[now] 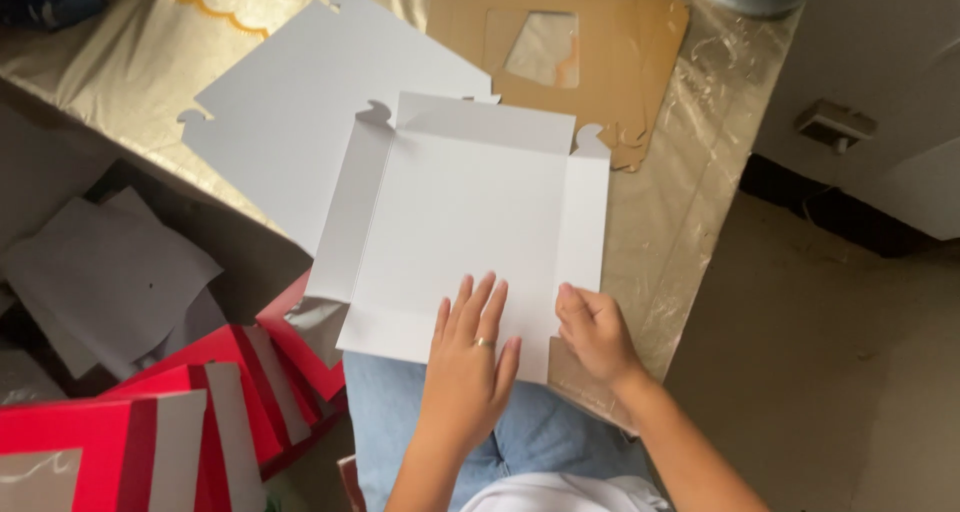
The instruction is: Assembling a white cardboard cake box by folding the edges.
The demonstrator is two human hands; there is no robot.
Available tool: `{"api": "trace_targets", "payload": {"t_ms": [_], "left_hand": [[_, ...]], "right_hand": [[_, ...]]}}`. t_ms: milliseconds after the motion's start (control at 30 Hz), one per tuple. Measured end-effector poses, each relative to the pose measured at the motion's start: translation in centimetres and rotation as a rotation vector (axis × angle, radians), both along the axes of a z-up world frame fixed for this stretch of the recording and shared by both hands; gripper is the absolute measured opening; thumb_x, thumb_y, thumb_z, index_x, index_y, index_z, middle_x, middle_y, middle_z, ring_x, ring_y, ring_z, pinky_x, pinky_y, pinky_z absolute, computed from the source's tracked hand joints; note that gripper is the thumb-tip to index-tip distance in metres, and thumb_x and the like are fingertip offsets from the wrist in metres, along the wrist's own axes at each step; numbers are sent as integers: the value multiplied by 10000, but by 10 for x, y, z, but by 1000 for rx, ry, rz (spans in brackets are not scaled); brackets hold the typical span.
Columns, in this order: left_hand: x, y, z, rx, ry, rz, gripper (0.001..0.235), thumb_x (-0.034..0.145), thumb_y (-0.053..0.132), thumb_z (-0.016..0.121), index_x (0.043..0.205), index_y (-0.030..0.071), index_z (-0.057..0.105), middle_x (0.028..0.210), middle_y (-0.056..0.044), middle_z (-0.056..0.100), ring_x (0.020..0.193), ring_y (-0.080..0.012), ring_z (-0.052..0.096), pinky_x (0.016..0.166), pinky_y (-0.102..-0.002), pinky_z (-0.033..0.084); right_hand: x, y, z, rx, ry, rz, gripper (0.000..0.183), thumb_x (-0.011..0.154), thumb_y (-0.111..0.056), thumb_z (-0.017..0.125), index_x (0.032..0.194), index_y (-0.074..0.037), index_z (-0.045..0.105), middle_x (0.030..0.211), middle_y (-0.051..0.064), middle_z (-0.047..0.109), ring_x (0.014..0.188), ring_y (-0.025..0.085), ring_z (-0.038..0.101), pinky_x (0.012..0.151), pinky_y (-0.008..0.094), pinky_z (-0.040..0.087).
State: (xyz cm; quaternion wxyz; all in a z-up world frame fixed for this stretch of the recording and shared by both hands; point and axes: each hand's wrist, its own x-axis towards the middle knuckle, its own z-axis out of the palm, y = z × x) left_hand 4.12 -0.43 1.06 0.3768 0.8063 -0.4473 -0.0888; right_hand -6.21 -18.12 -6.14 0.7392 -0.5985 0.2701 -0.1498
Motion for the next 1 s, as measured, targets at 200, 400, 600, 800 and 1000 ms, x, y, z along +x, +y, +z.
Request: {"api": "trace_targets", "payload": {"t_ms": [200,400,600,800,1000], "left_hand": [[1,-10,-28,145,-271,63,699,931,348,618,1507,11,410,1608,-205,324,1499,-418,240,1176,-579,191],[1,-7,-33,176,-272,66,728,928,374,620,1525,26,392,1624,-188,309,1518,-400,221,1188,-572,176],[2,-7,-29,182,-244,54,730,932,374,613,1532,29,381,1628,-184,298,1521,-394,204,1191,-571,155],[2,-6,-32,197,-261,37,710,945,359,582,1535,24,374,1636,-189,277,1529,-391,182,1197,-567,126],[1,-7,-34,195,-284,40,708,947,355,570,1538,23,367,1640,-194,269,1535,-393,167,1201,-561,110]], "right_hand": [[12,2,17,-87,76,33,465,1083,-311,488,674,-93,445,593,-69,355,481,32,322,417,243,271],[24,8,35,-126,66,91,412,1062,-276,521,695,-92,484,615,-78,372,512,17,322,437,233,274],[21,0,6,11,14,72,423,1085,-264,506,709,-75,463,625,-74,372,506,25,307,438,252,255],[21,27,34,-671,47,153,403,1061,-263,542,732,-29,540,592,-36,469,555,76,445,479,320,381],[17,17,11,-586,-46,141,408,1098,-248,520,747,-41,529,603,-30,471,525,67,433,469,316,347]]}}
